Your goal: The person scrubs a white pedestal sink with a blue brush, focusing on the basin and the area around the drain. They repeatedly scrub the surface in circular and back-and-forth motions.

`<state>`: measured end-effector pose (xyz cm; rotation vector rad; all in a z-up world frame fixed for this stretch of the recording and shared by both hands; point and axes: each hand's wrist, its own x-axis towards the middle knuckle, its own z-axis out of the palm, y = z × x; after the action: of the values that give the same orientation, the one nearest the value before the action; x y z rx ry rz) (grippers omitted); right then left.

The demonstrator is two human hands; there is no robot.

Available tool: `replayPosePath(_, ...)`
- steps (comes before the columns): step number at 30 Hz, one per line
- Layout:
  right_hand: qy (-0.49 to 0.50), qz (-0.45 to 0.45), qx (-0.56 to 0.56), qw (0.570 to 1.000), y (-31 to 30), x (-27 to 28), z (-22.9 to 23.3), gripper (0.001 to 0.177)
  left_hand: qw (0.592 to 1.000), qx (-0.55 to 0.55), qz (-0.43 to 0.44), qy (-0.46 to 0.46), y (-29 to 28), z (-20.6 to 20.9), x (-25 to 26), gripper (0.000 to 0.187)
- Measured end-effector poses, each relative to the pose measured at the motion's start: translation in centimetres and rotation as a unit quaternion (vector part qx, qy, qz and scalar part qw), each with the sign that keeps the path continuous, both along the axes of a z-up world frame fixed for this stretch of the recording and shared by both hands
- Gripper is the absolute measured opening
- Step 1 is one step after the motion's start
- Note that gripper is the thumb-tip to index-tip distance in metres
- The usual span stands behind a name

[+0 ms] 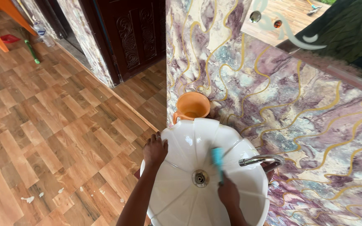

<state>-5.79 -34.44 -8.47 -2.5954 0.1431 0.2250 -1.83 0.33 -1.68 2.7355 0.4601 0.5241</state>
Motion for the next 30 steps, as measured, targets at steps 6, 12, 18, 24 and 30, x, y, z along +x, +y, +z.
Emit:
replayPosePath(6, 0.137, 0.265, 0.104, 0.949, 4.0, -2.6, -0.6, 0.063, 1.000, -0.020, -0.008, 0.002, 0.0, 0.0, -0.3, 0.057)
replayPosePath(12, -0.018, -0.024, -0.019, 0.999, 0.8, 0.5, 1.4, 0.073, 0.999, -0.034, -0.006, -0.008, 0.1, -0.2, -0.3, 0.058)
replayPosePath(18, 0.067, 0.202, -0.001, 0.977, 3.3, -1.3, 1.3, 0.078, 1.000, -0.016, 0.000, -0.024, 0.0, -0.3, 0.1, 0.058)
replayPosePath(24, 0.062, 0.278, -0.062, 0.957, 3.3, -1.0, -1.8, 0.062, 0.998, 0.020, -0.020, -0.052, -0.1, 0.1, -0.5, 0.060)
replayPosePath(30, -0.072, -0.020, -0.039, 0.996, -0.8, 1.2, -0.8, 0.068, 0.996, 0.045, -0.028, -0.067, -0.1, -0.7, -0.9, 0.055)
